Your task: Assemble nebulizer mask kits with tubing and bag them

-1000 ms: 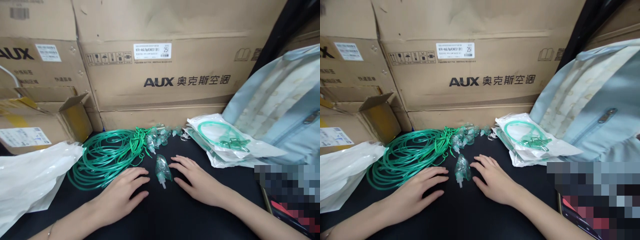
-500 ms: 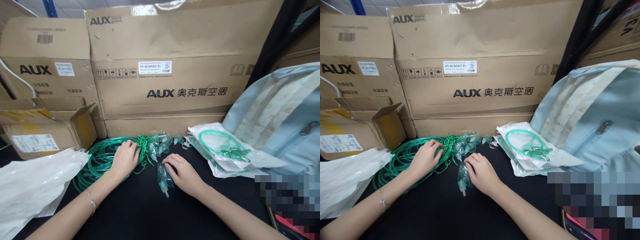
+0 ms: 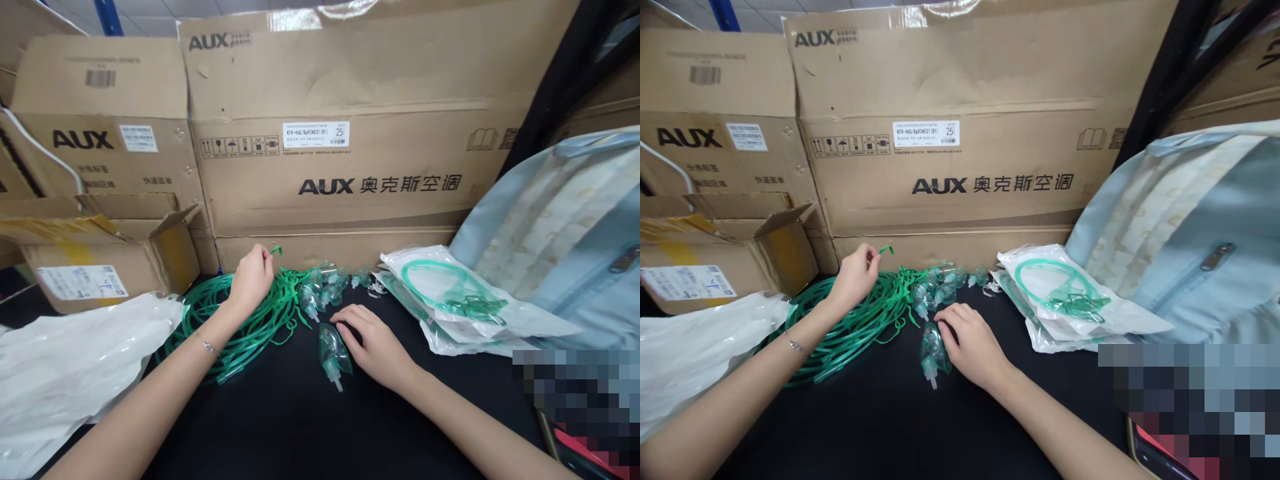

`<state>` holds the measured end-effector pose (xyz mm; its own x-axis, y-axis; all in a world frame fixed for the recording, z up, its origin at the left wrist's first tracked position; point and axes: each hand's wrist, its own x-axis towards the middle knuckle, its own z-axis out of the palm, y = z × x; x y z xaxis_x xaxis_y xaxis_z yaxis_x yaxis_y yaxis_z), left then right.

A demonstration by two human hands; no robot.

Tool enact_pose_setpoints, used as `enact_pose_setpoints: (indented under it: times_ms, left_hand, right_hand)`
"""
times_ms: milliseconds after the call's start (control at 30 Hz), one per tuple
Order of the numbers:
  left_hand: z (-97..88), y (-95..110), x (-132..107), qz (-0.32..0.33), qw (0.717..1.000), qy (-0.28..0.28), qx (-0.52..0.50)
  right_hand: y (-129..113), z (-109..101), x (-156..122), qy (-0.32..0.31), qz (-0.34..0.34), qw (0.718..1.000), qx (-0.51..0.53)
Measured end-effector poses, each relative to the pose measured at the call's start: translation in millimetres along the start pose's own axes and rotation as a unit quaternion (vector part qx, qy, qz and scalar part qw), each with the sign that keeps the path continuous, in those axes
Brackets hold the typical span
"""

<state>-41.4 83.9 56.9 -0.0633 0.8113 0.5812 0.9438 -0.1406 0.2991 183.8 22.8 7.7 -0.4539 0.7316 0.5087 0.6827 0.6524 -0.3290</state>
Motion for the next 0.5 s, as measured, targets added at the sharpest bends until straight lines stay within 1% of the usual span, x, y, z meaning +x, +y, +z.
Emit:
enact_pose_setpoints:
  times_ms: [67,133,167,233,300,400,500]
  left_hand:
    - [-9.0,4.2,9.4,0.001,0.999,0.037,-0.025]
    - [-19.4,9.7,20.2,0.007,0.994,0.093,-0.063]
    - [-25.0,13.1,26.0,0.013,0.986,0.135,-0.094]
    - [-36.5,21.8,37.6,0.024,0.963,0.218,-0.159]
    - [-47.8,32.8,48.4,0.037,0.939,0.272,-0.209]
    - [-64.3,50.8,60.2,0.062,0.915,0.308,-0.252]
    - [-81.4,62.7,64.7,0.083,0.898,0.310,-0.301]
  right_hand:
    - [0.1,-1.0,0.1,0.006,0.008,1.000,0.005]
    - [-1.5,-3.3,3.3,0.018,0.009,1.000,0.014]
    - [-3.3,-4.5,7.1,0.025,0.007,0.999,0.020]
    - [-9.4,-5.1,21.1,0.034,0.000,0.999,0.038]
    - [-17.4,-1.6,44.1,0.029,0.007,0.997,0.072]
    - [-28.4,11.5,87.9,0.003,0.034,0.991,0.132]
    - [-33.2,25.7,124.1,-0.006,0.053,0.989,0.138]
